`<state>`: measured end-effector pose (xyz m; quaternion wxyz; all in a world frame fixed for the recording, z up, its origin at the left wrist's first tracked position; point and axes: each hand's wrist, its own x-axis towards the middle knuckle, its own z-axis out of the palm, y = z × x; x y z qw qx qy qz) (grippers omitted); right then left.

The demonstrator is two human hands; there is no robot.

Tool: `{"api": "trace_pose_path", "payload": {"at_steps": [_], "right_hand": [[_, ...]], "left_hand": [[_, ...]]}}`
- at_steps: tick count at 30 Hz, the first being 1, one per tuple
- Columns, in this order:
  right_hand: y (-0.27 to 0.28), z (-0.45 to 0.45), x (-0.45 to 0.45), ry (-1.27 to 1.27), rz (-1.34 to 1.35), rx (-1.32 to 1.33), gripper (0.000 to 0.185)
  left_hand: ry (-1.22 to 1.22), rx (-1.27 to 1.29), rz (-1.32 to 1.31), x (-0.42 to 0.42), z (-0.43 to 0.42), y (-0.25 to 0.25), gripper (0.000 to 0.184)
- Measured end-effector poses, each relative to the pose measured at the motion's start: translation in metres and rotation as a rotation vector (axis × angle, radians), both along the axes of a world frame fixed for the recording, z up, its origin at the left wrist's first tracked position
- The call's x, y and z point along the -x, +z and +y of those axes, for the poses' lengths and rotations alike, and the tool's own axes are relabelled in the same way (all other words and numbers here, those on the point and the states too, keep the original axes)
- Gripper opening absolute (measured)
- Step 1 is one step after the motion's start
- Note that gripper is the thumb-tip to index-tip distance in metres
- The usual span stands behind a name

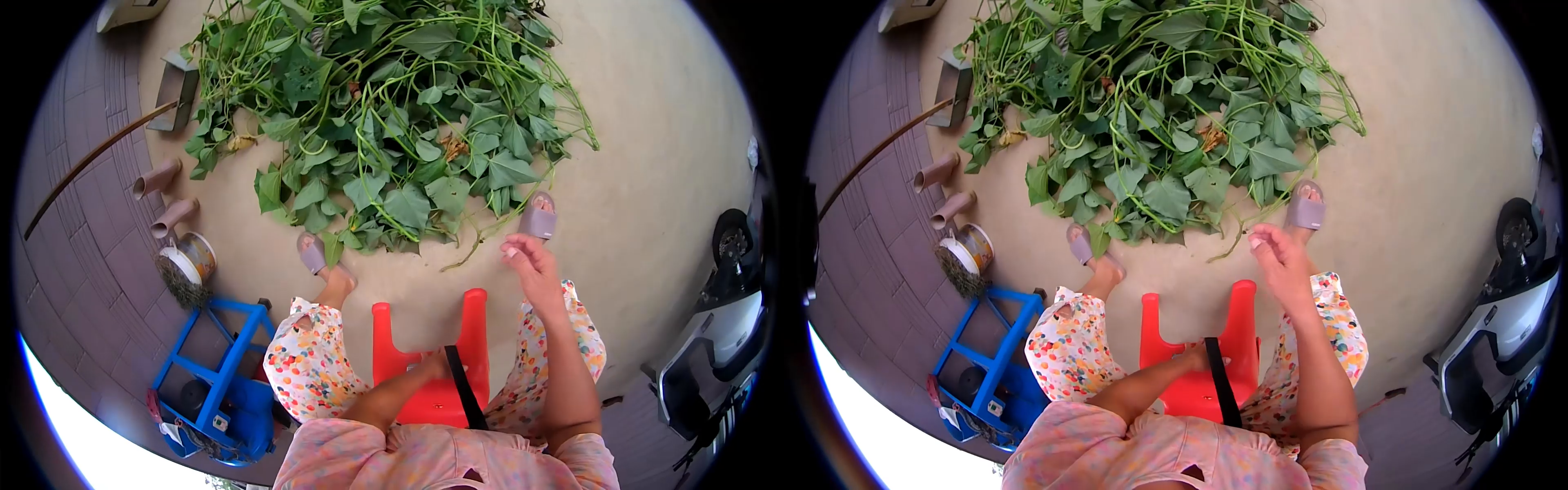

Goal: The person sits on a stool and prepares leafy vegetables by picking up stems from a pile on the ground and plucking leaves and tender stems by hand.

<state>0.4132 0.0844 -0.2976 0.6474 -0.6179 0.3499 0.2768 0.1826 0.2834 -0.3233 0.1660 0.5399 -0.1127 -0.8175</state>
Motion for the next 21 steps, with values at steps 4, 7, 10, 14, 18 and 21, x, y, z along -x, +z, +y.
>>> {"api": "trace_pose_path", "payload": {"at_steps": [4,7,10,14,18,21], "right_hand": [[0.001,-0.017,-0.012,-0.1,0.051,0.061,0.021],[-0.002,-0.021,-0.019,-0.052,0.038,0.115,0.022],[-0.011,-0.027,-0.026,0.038,-0.063,0.204,0.022],[-0.016,-0.026,-0.049,0.041,-0.161,0.269,0.022],[-0.018,-0.03,-0.074,0.258,-0.285,0.406,0.023],[-0.026,-0.035,-0.092,0.339,-0.425,0.47,0.023]], "left_hand": [[0.065,-0.023,0.014,-0.023,0.005,-0.004,0.068],[0.367,-0.035,0.247,0.013,0.017,-0.039,0.065],[0.269,0.17,0.072,-0.01,0.008,-0.031,0.063],[0.413,0.146,-0.12,-0.017,0.001,-0.044,0.071],[0.448,0.126,-0.166,-0.079,-0.019,-0.042,0.079],[0.447,0.199,-0.223,-0.124,-0.026,-0.028,0.077]]}}
